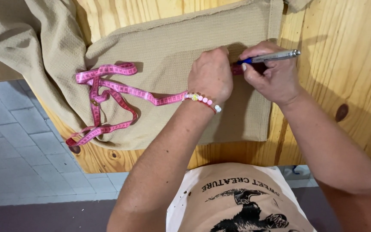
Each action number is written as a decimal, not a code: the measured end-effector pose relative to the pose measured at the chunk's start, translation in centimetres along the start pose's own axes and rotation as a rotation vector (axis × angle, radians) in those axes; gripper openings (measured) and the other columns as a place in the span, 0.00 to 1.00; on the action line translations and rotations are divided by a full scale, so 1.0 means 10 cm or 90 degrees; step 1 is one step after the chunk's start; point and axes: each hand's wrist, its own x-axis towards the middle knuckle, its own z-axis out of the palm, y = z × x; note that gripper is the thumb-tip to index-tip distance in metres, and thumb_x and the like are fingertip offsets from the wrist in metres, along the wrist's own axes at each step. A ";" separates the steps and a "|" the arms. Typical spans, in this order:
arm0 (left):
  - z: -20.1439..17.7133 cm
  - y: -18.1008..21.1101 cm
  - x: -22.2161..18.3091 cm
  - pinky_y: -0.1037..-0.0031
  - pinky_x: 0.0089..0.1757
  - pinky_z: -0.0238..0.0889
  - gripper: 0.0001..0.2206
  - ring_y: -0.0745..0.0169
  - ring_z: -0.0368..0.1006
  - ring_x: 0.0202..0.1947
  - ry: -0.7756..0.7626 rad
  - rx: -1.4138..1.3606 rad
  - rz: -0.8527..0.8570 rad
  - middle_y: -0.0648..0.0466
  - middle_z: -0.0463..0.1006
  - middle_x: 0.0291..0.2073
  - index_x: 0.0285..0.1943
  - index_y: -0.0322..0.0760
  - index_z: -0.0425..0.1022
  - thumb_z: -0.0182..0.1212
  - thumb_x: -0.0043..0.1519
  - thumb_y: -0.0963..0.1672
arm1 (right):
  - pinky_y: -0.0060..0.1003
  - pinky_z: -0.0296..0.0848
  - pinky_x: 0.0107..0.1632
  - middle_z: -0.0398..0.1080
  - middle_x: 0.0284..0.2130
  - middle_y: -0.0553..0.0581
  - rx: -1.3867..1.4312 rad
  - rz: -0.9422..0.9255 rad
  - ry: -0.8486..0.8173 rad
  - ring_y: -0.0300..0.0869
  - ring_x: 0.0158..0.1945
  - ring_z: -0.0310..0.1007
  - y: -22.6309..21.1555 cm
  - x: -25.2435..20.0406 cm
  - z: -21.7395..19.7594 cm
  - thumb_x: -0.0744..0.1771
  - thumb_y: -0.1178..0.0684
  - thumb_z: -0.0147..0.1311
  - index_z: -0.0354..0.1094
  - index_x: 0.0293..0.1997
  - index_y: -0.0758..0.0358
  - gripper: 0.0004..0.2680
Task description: Measuring and marking a piece of tan fabric using a flexible tape measure and a pen on a wooden table.
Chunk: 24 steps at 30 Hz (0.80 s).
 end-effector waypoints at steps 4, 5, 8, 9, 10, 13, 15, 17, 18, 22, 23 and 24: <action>-0.02 0.00 -0.01 0.42 0.47 0.81 0.15 0.26 0.87 0.50 -0.002 -0.001 -0.008 0.37 0.89 0.48 0.56 0.36 0.84 0.51 0.72 0.34 | 0.42 0.83 0.57 0.80 0.50 0.65 0.014 0.004 -0.012 0.48 0.48 0.79 0.01 0.00 0.00 0.76 0.67 0.63 0.76 0.63 0.70 0.07; -0.02 0.00 0.00 0.42 0.47 0.81 0.15 0.25 0.87 0.50 -0.003 -0.001 -0.007 0.37 0.89 0.49 0.57 0.36 0.84 0.50 0.71 0.34 | 0.45 0.84 0.61 0.80 0.52 0.66 0.009 0.013 -0.009 0.50 0.52 0.81 0.00 0.00 0.00 0.77 0.67 0.63 0.76 0.64 0.70 0.07; -0.01 0.00 0.00 0.41 0.47 0.81 0.16 0.25 0.87 0.50 -0.009 0.005 -0.004 0.37 0.89 0.49 0.58 0.36 0.83 0.50 0.72 0.34 | 0.45 0.85 0.64 0.80 0.53 0.66 0.015 0.035 -0.011 0.50 0.54 0.81 -0.02 -0.02 0.00 0.77 0.66 0.63 0.76 0.64 0.69 0.07; -0.01 0.00 0.00 0.42 0.47 0.82 0.15 0.26 0.87 0.50 -0.012 0.010 -0.004 0.37 0.89 0.49 0.59 0.35 0.83 0.50 0.72 0.33 | 0.43 0.86 0.62 0.80 0.52 0.64 0.027 0.045 -0.017 0.48 0.52 0.81 -0.02 -0.01 -0.01 0.77 0.66 0.63 0.77 0.64 0.68 0.07; -0.04 0.01 0.00 0.42 0.47 0.82 0.15 0.26 0.87 0.50 -0.010 0.011 -0.004 0.37 0.89 0.49 0.59 0.35 0.83 0.50 0.72 0.33 | 0.43 0.86 0.62 0.80 0.52 0.64 0.027 0.043 -0.016 0.48 0.52 0.81 -0.03 0.01 -0.01 0.77 0.66 0.63 0.77 0.64 0.68 0.07; -0.07 0.04 -0.04 0.43 0.48 0.82 0.16 0.27 0.87 0.50 -0.028 0.020 -0.003 0.37 0.89 0.49 0.55 0.34 0.82 0.48 0.72 0.31 | 0.36 0.84 0.57 0.80 0.48 0.56 0.102 0.092 0.058 0.40 0.48 0.79 -0.10 -0.05 -0.09 0.80 0.61 0.63 0.78 0.62 0.60 0.04; -0.07 0.02 -0.04 0.47 0.40 0.81 0.15 0.35 0.85 0.41 -0.036 0.013 0.001 0.42 0.87 0.42 0.47 0.34 0.80 0.46 0.71 0.30 | 0.36 0.89 0.50 0.77 0.60 0.69 0.127 0.039 0.214 0.46 0.47 0.81 -0.14 -0.12 -0.22 0.84 0.64 0.54 0.72 0.70 0.65 0.05; -0.08 0.01 -0.03 0.45 0.41 0.81 0.13 0.31 0.86 0.43 -0.034 0.002 0.004 0.40 0.88 0.43 0.51 0.33 0.82 0.50 0.72 0.33 | 0.37 0.90 0.48 0.77 0.57 0.73 0.049 0.088 0.264 0.50 0.47 0.85 -0.26 -0.27 -0.27 0.85 0.67 0.52 0.71 0.68 0.69 0.03; -0.07 0.01 -0.03 0.42 0.43 0.82 0.11 0.27 0.87 0.46 -0.035 -0.011 0.005 0.37 0.89 0.45 0.55 0.33 0.83 0.54 0.73 0.36 | 0.38 0.92 0.45 0.77 0.54 0.77 -0.029 0.140 0.312 0.55 0.47 0.90 -0.33 -0.37 -0.30 0.86 0.69 0.50 0.69 0.67 0.74 0.02; -0.04 0.02 -0.04 0.50 0.40 0.82 0.07 0.40 0.86 0.40 -0.035 -0.004 -0.003 0.43 0.87 0.39 0.49 0.33 0.82 0.59 0.78 0.38 | 0.47 0.87 0.63 0.74 0.51 0.66 -0.139 0.221 0.220 0.55 0.56 0.83 -0.60 -0.47 -0.19 0.77 0.73 0.63 0.60 0.69 0.68 0.16; 0.00 -0.03 -0.02 0.44 0.46 0.84 0.06 0.32 0.88 0.47 -0.022 -0.001 0.016 0.41 0.89 0.42 0.51 0.34 0.85 0.63 0.75 0.41 | 0.48 0.86 0.59 0.79 0.49 0.66 -0.173 0.227 0.250 0.55 0.52 0.84 -0.51 -0.54 -0.14 0.74 0.71 0.72 0.63 0.69 0.69 0.19; 0.04 -0.08 0.00 0.39 0.51 0.86 0.08 0.24 0.90 0.54 -0.010 0.002 0.035 0.38 0.91 0.45 0.53 0.36 0.89 0.68 0.72 0.44 | 0.50 0.84 0.55 0.84 0.47 0.66 -0.206 0.232 0.280 0.54 0.47 0.85 -0.41 -0.61 -0.10 0.72 0.68 0.80 0.66 0.70 0.69 0.22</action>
